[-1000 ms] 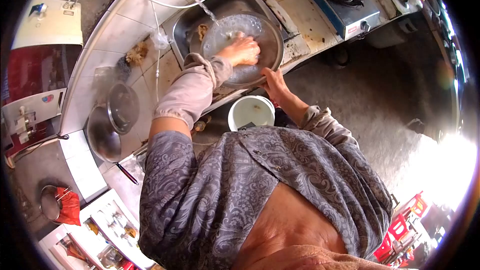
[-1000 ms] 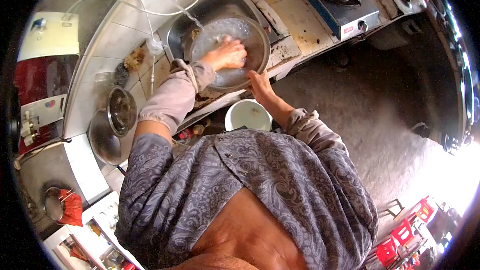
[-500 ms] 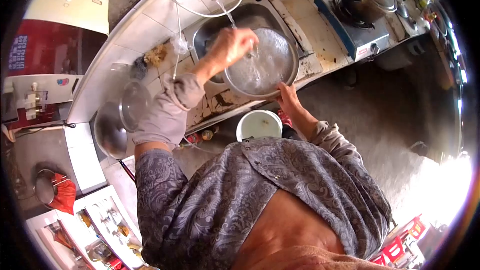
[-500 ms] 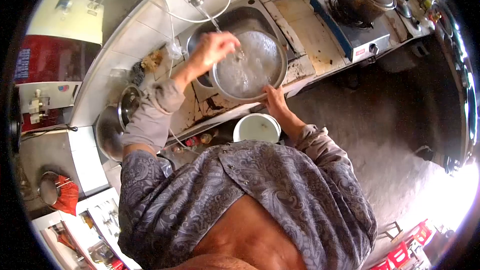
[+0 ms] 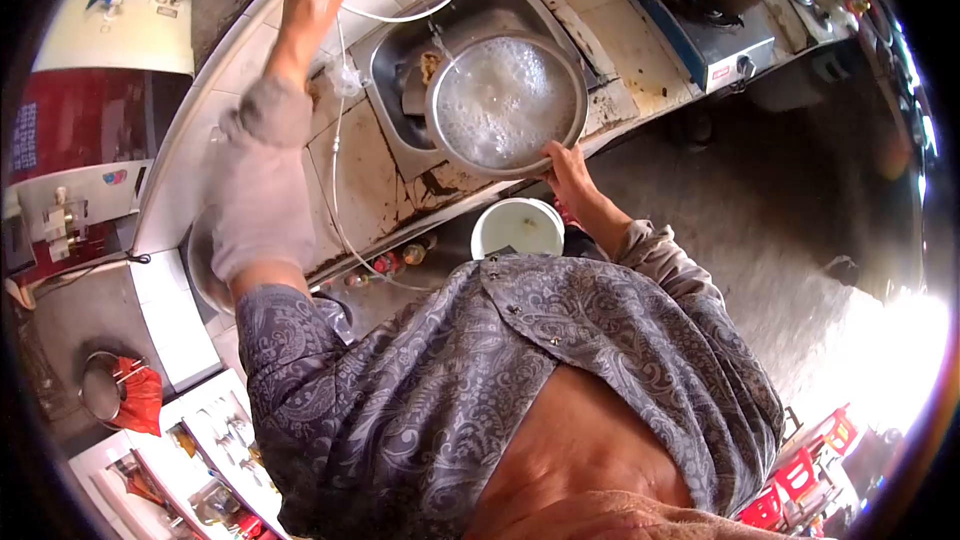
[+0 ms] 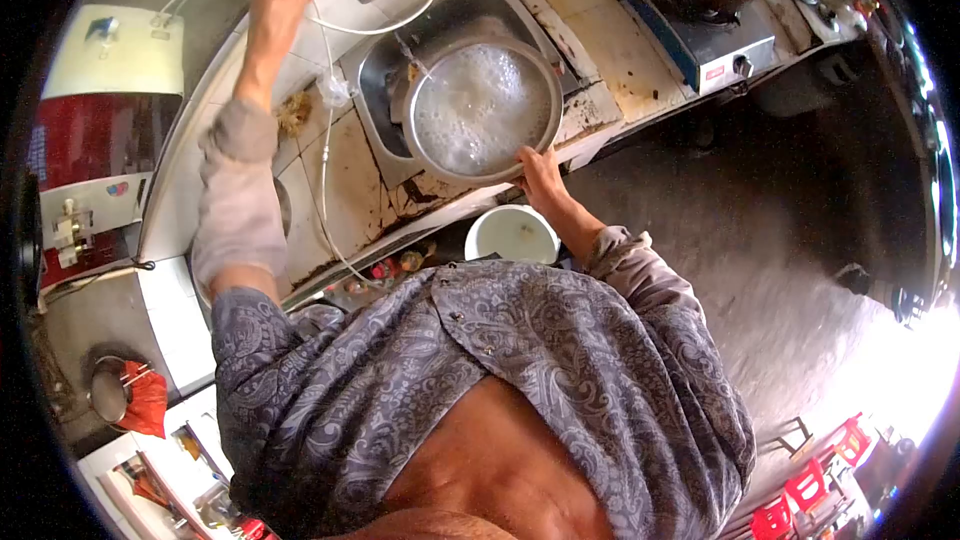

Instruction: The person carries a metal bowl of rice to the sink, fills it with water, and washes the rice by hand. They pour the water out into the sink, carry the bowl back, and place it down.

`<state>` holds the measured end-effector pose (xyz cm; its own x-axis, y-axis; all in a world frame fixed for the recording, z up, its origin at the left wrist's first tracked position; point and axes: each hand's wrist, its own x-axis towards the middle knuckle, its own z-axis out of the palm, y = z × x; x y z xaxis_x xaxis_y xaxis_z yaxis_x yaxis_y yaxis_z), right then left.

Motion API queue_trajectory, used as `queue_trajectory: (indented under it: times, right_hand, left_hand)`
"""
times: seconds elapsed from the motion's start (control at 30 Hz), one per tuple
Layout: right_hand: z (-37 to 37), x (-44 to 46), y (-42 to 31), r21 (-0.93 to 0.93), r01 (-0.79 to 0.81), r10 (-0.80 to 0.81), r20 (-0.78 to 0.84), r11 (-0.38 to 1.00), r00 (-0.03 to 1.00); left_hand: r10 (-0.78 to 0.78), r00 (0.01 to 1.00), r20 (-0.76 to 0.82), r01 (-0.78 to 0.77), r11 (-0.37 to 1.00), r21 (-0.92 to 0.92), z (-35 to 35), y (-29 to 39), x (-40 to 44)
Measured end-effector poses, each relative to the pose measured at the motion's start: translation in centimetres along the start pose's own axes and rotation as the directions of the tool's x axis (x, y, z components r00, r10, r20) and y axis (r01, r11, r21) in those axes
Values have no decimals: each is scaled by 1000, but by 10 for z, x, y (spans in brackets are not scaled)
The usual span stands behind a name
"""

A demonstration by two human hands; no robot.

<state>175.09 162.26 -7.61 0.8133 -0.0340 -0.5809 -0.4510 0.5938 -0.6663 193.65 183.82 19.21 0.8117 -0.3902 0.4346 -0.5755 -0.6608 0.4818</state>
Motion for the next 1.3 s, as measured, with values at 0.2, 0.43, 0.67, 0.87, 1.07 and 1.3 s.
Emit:
queue_trajectory:
  times: [0.2,0.43,0.67,0.87,1.07,1.3]
  right_hand:
    - [-3,1,-3,-66,-77,79,37,995,996]
    - [-7,3,-3,-66,-89,94,68,994,993]
    - [-7,4,-1,-65,-104,107,46,992,993]
    - [-7,7,2,-80,-126,127,8,989,992]
    - [-1,1,-2,-42,-78,77,-32,996,997]
    - [-4,-3,-7,-213,-20,38,77,977,996]
  left_hand:
    - [-350,811,470,561,696,-449,91,0,-106]
    - [-346,593,727,738,595,-319,146,-73,-162]
    - [-428,219,877,896,-268,-354,198,-72,-151]
    - [-419,193,887,805,-449,-387,210,-49,-144]
    - [-389,375,841,727,-439,-528,222,-37,-148]
    - [-515,464,721,801,-104,-590,210,-46,-145]
